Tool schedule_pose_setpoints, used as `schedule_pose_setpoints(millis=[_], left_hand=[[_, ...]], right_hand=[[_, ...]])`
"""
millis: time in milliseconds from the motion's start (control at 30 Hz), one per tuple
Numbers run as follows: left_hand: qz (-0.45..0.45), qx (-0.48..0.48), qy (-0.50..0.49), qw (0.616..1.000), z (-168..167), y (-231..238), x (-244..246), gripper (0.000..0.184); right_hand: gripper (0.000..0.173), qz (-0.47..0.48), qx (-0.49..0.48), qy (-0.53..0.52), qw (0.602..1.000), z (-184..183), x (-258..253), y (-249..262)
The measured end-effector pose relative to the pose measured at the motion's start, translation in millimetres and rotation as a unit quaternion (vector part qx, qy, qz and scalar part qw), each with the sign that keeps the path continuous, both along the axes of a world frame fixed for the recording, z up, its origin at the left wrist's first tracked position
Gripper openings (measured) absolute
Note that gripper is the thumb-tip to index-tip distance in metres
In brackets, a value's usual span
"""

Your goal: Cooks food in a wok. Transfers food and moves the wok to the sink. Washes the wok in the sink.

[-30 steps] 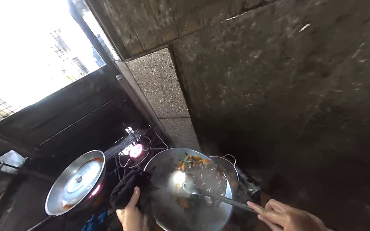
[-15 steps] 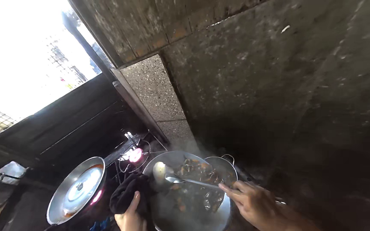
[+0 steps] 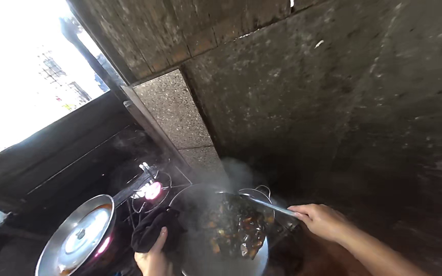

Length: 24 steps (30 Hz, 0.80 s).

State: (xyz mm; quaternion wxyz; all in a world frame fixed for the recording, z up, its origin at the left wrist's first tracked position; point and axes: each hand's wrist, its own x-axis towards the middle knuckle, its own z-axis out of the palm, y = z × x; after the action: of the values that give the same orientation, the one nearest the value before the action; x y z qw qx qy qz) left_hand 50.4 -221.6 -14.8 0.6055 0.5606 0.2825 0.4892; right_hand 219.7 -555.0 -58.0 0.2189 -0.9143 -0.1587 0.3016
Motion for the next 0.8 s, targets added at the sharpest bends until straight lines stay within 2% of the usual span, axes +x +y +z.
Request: schedule_pose_setpoints(millis=[167,333,467,633,800], left_hand=[[0.005,-0.006,0.004,1.000,-0.8,-2.4,18.7,0.043],[0.016,0.020,0.018,1.000,-4.8,-0.5,31.7,0.044],[0.008,0.048,0.040,0.998,-7.7,5.5,33.9,0.054],[-0.006,0.053,0.048,0.997,-8.2,7.9,38.1,0.059],[0.001,0.100,0.052,0.994,-8.7,8.6,37.0,0.062]], right_hand=[[0.039,0.006,-0.041,0.037,0.998,2.0,13.4,-6.9],[0.038,0.004,-0.023,0.049,0.999,1.2,11.8,-24.6],[0.035,0.002,-0.011,0.000,1.000,15.2,-3.1,-48.3],[0.034,0.112,0.029,-0.112,0.987,18.9,-34.5,-62.6],[0.061,0.175,-0.043,-0.134,0.974,13.8,-38.9,-54.7]])
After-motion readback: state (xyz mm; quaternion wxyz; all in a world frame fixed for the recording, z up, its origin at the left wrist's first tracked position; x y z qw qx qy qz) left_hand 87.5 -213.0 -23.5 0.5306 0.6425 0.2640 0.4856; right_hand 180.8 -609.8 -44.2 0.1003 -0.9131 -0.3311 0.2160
